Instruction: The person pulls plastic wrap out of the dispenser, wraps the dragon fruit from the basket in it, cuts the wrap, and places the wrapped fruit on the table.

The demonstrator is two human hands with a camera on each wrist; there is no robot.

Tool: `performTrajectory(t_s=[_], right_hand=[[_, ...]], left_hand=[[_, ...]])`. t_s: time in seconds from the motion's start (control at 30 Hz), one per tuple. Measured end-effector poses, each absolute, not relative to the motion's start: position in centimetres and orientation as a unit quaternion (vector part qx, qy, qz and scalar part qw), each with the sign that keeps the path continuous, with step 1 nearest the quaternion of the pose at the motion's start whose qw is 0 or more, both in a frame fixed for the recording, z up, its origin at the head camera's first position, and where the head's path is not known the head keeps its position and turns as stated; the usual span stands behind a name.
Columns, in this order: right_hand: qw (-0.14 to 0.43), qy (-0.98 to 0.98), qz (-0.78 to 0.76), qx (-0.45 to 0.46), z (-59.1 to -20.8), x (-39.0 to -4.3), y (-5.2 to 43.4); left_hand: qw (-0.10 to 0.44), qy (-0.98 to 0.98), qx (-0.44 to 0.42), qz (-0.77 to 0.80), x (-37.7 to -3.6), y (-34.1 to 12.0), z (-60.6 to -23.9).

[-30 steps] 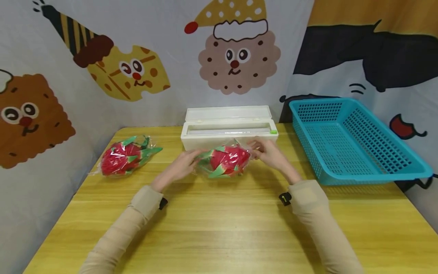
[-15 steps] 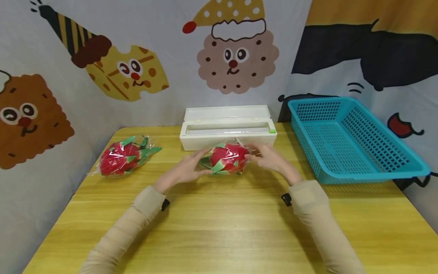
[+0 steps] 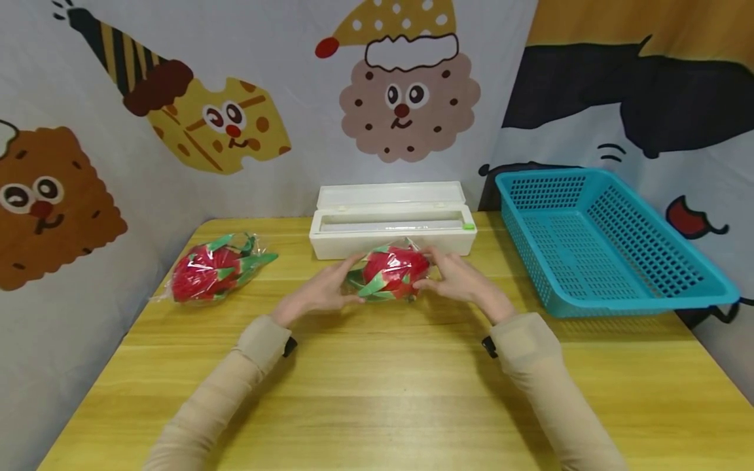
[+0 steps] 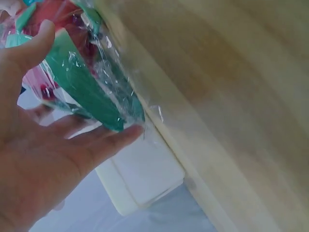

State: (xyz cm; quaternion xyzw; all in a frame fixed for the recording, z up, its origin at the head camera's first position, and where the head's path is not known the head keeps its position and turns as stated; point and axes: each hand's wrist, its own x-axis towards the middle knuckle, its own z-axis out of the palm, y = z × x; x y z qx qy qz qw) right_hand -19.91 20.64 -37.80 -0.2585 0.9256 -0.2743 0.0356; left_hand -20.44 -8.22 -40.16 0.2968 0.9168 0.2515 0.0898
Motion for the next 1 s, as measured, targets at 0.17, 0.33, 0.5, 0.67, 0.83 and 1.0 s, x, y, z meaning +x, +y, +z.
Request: performTrajectory(t_s=[0.17,0.33,0.5,0.67,0.83,1.0], right_hand=[[0.037,0.925,-0.275,-0.261,-37.8,-20.0,20.7],[0.026,0.927,-0.263,-0.264,-38.1,-20.1,20.9],[0.022,0.932,-0.262,-0.249,-38.2,-20.2,20.7],[0.03,0.935,-0.279,-0.217,-38.3,-20.1,20.3],[0.041,0.929,-0.307,-0.205,-38.4,-20.1,20.4],[0.027,0.931,-0.299,-0.207,-38.5,-20.1,20.4]], left_hand=[[0.097,0.914,0.308,0.244,-20.4,-8.5,-39.8],[0.128,0.917,0.277,0.256,-20.2,-8.8,-39.5],[0.146,0.922,0.252,0.256,-20.1,-8.8,-39.6],[0.163,0.918,0.244,0.265,-19.8,-8.3,-40.0],[0.159,0.915,0.249,0.273,-19.8,-7.9,-40.2],[0.146,0.914,0.255,0.278,-19.9,-7.9,-40.4]])
